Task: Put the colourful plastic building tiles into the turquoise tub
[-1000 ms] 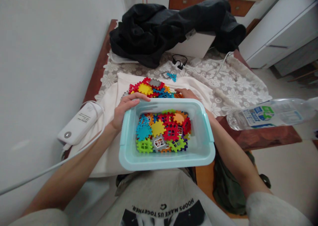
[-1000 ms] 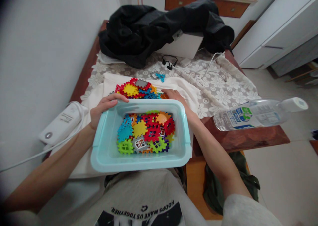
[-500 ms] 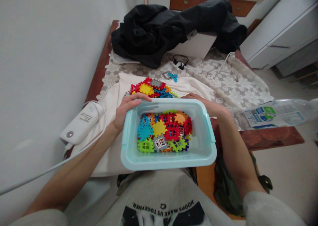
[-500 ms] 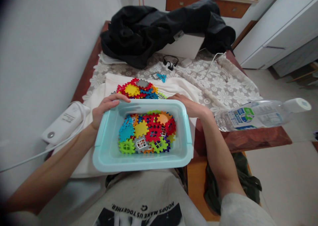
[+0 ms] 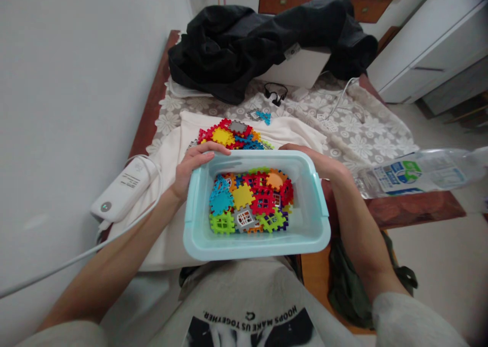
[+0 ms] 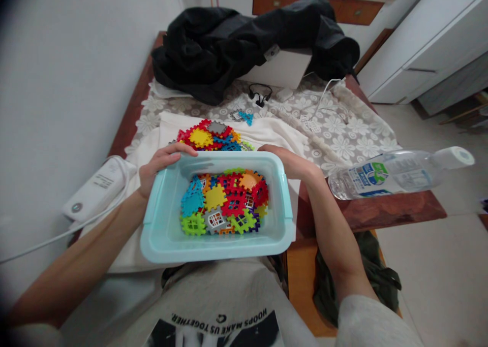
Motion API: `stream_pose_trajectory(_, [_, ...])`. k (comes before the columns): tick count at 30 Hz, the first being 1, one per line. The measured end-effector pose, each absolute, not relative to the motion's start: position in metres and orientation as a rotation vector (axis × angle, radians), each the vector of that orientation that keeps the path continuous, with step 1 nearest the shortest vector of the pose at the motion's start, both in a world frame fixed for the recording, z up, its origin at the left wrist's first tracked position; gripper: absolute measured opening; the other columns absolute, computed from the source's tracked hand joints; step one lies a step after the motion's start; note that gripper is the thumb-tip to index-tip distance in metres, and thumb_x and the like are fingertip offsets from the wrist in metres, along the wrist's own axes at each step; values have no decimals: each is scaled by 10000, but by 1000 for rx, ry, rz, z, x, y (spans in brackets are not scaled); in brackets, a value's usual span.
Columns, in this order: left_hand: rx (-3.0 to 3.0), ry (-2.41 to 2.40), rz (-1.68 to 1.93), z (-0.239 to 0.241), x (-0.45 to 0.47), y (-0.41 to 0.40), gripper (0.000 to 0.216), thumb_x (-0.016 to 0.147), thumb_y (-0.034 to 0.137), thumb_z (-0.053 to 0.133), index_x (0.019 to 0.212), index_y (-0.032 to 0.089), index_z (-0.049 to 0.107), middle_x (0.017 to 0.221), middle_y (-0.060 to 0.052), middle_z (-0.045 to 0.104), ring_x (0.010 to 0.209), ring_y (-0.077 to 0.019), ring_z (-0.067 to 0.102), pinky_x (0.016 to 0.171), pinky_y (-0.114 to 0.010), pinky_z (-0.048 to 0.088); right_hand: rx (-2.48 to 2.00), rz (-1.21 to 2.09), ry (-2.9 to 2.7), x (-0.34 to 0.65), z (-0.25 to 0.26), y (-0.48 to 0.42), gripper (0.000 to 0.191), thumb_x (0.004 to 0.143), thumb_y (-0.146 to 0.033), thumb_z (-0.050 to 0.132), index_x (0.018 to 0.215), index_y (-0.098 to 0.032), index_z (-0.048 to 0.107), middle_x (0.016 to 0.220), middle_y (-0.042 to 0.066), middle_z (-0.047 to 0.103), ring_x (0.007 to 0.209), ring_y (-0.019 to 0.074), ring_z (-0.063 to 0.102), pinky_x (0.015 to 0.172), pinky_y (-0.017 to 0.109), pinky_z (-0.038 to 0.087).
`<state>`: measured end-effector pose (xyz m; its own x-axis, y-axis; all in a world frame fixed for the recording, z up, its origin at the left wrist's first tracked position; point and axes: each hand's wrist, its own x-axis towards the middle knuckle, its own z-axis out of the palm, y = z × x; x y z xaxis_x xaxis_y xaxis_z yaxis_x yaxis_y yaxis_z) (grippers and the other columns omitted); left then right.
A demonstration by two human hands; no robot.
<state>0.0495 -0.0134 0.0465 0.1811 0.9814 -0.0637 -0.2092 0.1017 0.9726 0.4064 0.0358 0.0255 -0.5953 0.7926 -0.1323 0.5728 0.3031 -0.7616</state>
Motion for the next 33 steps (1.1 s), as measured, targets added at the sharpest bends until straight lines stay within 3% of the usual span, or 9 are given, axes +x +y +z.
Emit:
stream_pose_trajectory(8, [1068,934,1126,43,49,-13,243,771,373,800,899,181,875,831,-69,784,752,-214,689,644,-279,541,-1282,1213,-2249,403,36,34,224,856,-343,659,1038,-229,722,1078,79,805,993,295,717,816,388,609])
stream_pose_trajectory(15, [1075,944,1133,43,48,-13,240,770,366,794,895,177,871,832,-74,782,751,-221,690,638,-289,541,-1228,1200,-2299,401,41,34,260,808,-363,685,1032,-237,722,1101,79,800,1005,316,736,860,424,621])
stream_pose_trajectory(26, [1064,921,1130,42,48,-13,236,781,363,801,913,184,882,845,-68,790,763,-213,695,651,-282,546,-1144,1207,-2329,413,16,42,222,877,-318,664,1080,-248,721,1159,66,783,1059,300,725,937,444,619])
stream_pose_trajectory(33, [1066,926,1129,45,50,-14,234,770,372,805,891,185,876,800,-61,771,733,-213,686,630,-285,540,-1197,1198,-2344,404,34,35,194,856,-335,656,1030,-266,707,1142,66,781,1047,316,728,940,467,621])
